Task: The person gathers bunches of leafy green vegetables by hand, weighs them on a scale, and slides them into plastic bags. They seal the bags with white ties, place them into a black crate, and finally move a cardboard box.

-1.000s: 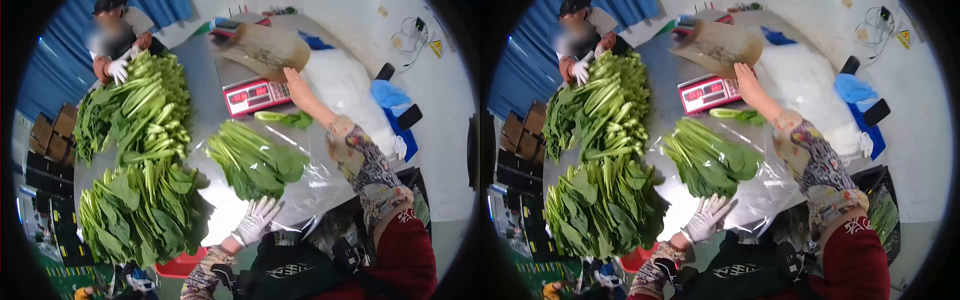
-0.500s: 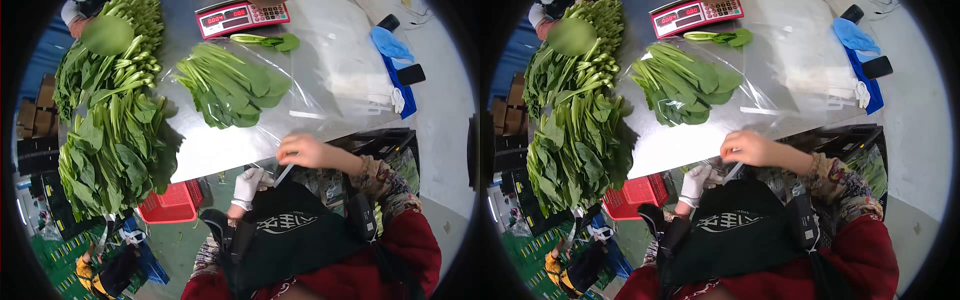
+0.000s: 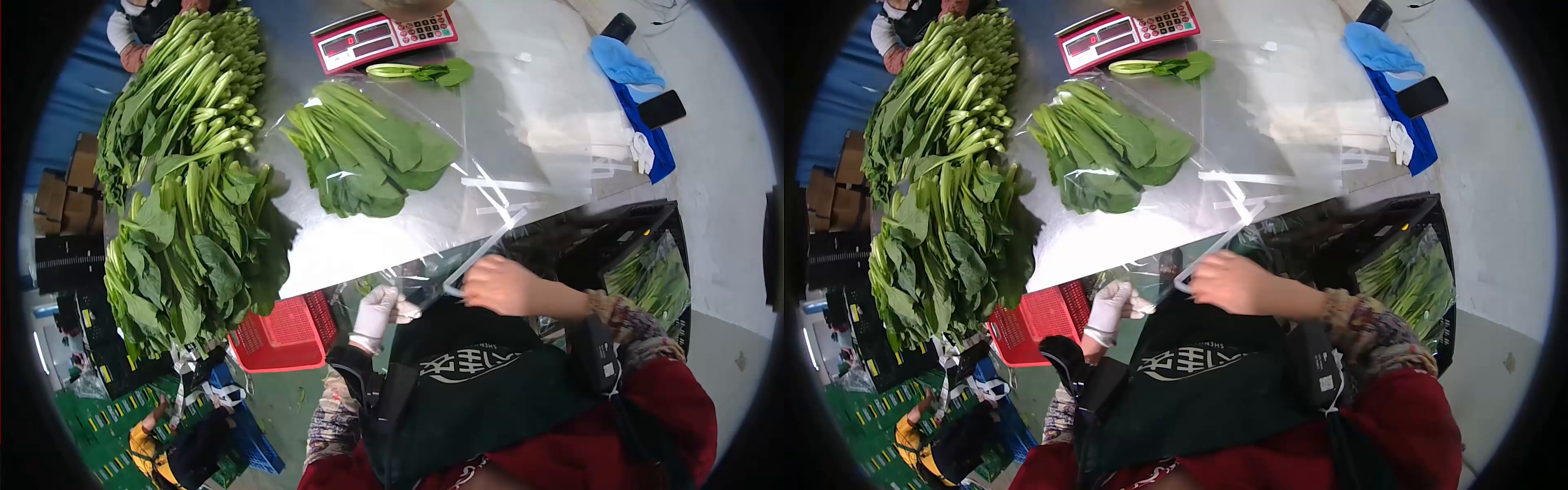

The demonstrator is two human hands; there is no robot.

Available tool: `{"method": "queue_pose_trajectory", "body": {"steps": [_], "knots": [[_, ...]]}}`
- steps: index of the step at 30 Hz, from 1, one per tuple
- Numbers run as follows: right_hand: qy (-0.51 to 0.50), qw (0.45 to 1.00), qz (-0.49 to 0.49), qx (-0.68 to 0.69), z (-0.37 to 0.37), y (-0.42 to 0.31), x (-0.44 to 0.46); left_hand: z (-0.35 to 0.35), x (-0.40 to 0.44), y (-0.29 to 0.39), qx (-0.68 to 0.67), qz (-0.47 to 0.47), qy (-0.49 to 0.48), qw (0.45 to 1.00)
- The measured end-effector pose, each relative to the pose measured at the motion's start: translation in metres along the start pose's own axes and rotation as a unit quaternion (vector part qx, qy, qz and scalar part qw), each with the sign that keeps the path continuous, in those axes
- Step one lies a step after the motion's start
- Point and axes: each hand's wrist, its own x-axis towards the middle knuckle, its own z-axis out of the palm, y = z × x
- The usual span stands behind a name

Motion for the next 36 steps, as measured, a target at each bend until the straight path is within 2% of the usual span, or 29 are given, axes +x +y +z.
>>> {"method": "queue_pose_trajectory", "body": {"steps": [1,2,3,5,6,7,9,10,11,13,15,17,18,19,20,21,23,25,26,27,28,29,30,31,32,33,34,35,36], "knots": [[-0.071,0.994,0.062,-0.057,-0.006,0.003,-0.029,-0.008,-0.005,0.001,0.021,-0.007,0.008,1.0],[-0.301,0.926,0.115,-0.196,-0.011,-0.001,-0.056,-0.029,-0.008,-0.004,0.047,-0.002,-0.015,0.999],[-0.349,0.872,0.272,-0.212,0.035,0.016,-0.142,-0.049,-0.011,-0.009,0.073,0.007,-0.036,0.997],[-0.321,0.885,0.286,-0.178,0.021,0.016,-0.142,-0.062,-0.032,0.002,0.123,0.051,0.076,0.988],[-0.308,0.891,0.293,-0.157,0.011,0.013,-0.14,-0.101,-0.016,-0.037,0.382,0.089,0.218,0.894],[-0.297,0.896,0.301,-0.133,0.004,0.006,-0.139,-0.083,-0.026,-0.02,0.509,0.177,0.312,0.783],[-0.265,0.904,0.323,-0.086,-0.004,-0.001,-0.136,-0.086,-0.015,-0.015,0.626,0.368,0.31,0.614],[-0.036,0.964,0.242,-0.105,-0.008,0.016,-0.106,-0.086,-0.01,-0.015,0.631,0.344,0.268,0.642],[0.041,0.961,0.231,-0.143,-0.022,0.027,-0.068,-0.09,0.001,-0.019,0.641,0.335,0.251,0.643],[0.06,0.972,0.124,-0.193,-0.028,0.067,-0.02,-0.098,0.02,-0.026,0.642,0.381,0.236,0.622],[0.026,0.981,0.024,-0.192,-0.035,0.088,0.014,-0.103,0.031,-0.024,0.652,0.413,0.205,0.602],[-0.006,0.982,-0.061,-0.181,-0.037,0.107,0.033,-0.1,0.025,-0.002,0.691,0.436,0.133,0.56],[-0.023,0.981,-0.092,-0.167,-0.032,0.113,0.036,-0.09,0.019,0.02,0.691,0.439,0.085,0.568],[-0.042,0.981,-0.12,-0.148,-0.025,0.117,0.036,-0.088,0.017,0.027,0.594,0.366,0.091,0.71],[0.043,0.994,-0.042,-0.091,-0.012,0.13,0.043,-0.087,0.015,0.031,0.478,0.279,0.097,0.827],[0.07,0.993,0.092,-0.003,-0.007,0.12,0.051,-0.078,0.012,0.042,0.337,0.285,0.119,0.889],[0.131,0.92,0.336,0.152,-0.015,0.101,0.076,-0.073,0.017,0.052,0.088,0.3,0.136,0.94],[0.16,0.892,0.371,0.202,-0.013,0.095,0.089,-0.087,0.031,0.047,0.022,0.218,0.201,0.955],[0.163,0.878,0.389,0.225,-0.013,0.092,0.092,-0.086,0.032,0.05,-0.005,0.196,0.262,0.945],[0.168,0.863,0.407,0.248,-0.011,0.092,0.095,-0.077,0.033,0.055,0.086,0.234,0.355,0.901],[0.192,0.848,0.42,0.262,-0.007,0.096,0.095,-0.073,0.035,0.06,0.261,0.322,0.435,0.799],[0.196,0.843,0.431,0.255,-0.005,0.098,0.095,-0.072,0.038,0.066,0.418,0.394,0.493,0.654],[0.198,0.837,0.444,0.25,-0.006,0.095,0.098,-0.068,0.039,0.078,0.504,0.464,0.469,0.558],[0.201,0.83,0.459,0.244,-0.009,0.093,0.101,-0.08,0.048,0.081,0.563,0.486,0.435,0.507],[0.158,0.809,0.499,0.266,-0.013,0.093,0.106,-0.088,0.05,0.086,0.638,0.42,0.355,0.539],[0.102,0.795,0.475,0.362,-0.005,0.106,0.105,-0.09,0.049,0.096,0.706,0.351,0.262,0.556],[0.044,0.686,0.467,0.556,0.006,0.119,0.105,-0.109,0.066,0.085,0.704,0.327,0.206,0.596],[0.054,0.599,0.412,0.684,0.013,0.116,0.113,-0.112,0.071,0.086,0.661,0.325,0.189,0.649],[0.066,0.576,0.41,0.704,-0.01,0.088,0.135,-0.133,0.088,0.066,0.664,0.37,0.211,0.614]]}}
